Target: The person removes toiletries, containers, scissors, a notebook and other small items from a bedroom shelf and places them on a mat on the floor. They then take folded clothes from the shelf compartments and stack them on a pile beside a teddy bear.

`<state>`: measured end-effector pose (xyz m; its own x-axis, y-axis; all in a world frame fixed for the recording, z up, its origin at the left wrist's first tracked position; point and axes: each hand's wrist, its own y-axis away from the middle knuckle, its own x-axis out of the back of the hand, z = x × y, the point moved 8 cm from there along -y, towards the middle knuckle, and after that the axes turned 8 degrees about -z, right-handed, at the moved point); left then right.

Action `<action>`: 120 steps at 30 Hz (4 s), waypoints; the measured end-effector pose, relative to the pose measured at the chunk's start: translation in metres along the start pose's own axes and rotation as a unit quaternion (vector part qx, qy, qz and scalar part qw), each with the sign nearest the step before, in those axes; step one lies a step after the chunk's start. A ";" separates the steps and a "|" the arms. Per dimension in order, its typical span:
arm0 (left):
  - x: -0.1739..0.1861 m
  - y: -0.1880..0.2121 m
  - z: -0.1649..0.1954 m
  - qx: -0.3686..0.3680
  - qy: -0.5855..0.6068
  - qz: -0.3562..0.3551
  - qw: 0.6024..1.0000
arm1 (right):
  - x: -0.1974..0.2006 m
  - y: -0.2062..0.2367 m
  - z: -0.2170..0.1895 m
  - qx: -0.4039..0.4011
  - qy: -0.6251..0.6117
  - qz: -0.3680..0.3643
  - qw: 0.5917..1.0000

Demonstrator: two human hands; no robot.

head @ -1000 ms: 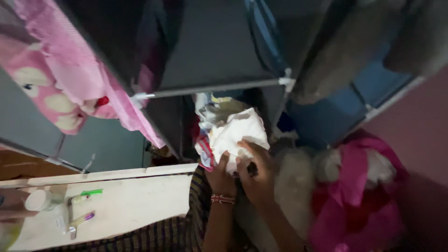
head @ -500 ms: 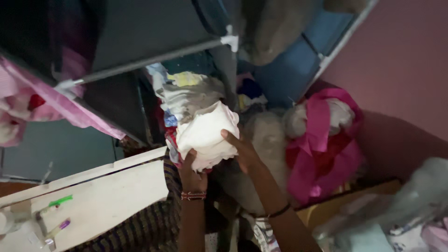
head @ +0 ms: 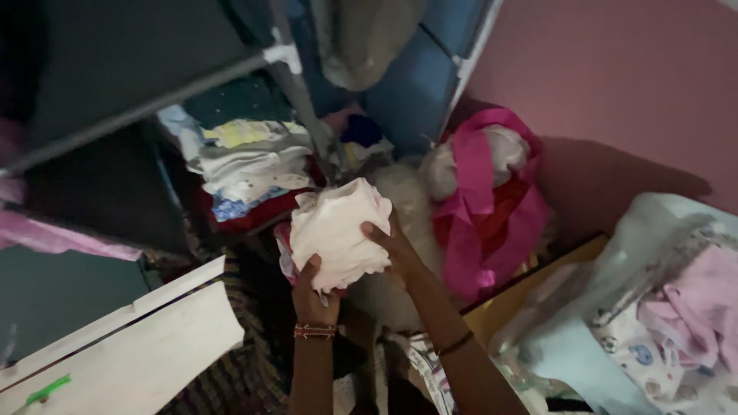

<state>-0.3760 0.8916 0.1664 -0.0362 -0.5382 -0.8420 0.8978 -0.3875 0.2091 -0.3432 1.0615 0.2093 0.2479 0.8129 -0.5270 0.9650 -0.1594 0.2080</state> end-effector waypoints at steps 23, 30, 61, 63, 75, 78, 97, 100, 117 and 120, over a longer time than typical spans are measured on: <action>0.080 -0.103 -0.206 0.180 -0.212 -0.021 0.960 | 0.251 -0.024 0.067 0.093 0.161 0.141 0.973; 0.016 -0.093 -0.205 0.223 -0.338 0.012 0.915 | 0.246 0.027 -0.002 0.159 0.129 0.241 0.949; -0.508 0.305 -0.179 0.206 -0.243 -0.485 0.814 | 0.026 0.606 -0.330 0.256 0.363 0.576 0.686; -0.550 0.348 -0.201 0.204 -0.218 -0.549 0.781 | 0.035 0.654 -0.351 0.246 0.288 0.610 0.696; -0.604 0.486 -0.381 0.175 -0.426 -0.602 0.652 | 0.082 0.855 -0.372 -0.073 0.332 0.685 0.644; -0.599 0.483 -0.425 0.205 -0.446 -0.602 0.629 | 0.107 0.865 -0.368 -0.105 0.330 0.689 0.637; -0.563 0.456 -0.454 0.018 -0.678 -0.566 0.469 | 0.148 0.830 -0.341 0.270 0.598 0.518 0.549; -0.554 0.454 -0.457 0.044 -0.689 -0.550 0.470 | 0.157 0.827 -0.335 0.275 0.593 0.501 0.567; -0.558 0.498 -0.445 0.039 -0.479 -0.656 0.582 | 0.156 0.848 -0.325 0.315 0.573 0.515 0.554; -0.553 0.491 -0.450 0.059 -0.496 -0.636 0.589 | 0.168 0.840 -0.322 0.314 0.536 0.499 0.604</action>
<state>0.2822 1.3357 0.5112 -0.9370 0.0935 0.3366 -0.1664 -0.9667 -0.1945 0.4817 1.2440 0.5608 0.8598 -0.0221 0.5101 0.3060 -0.7775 -0.5494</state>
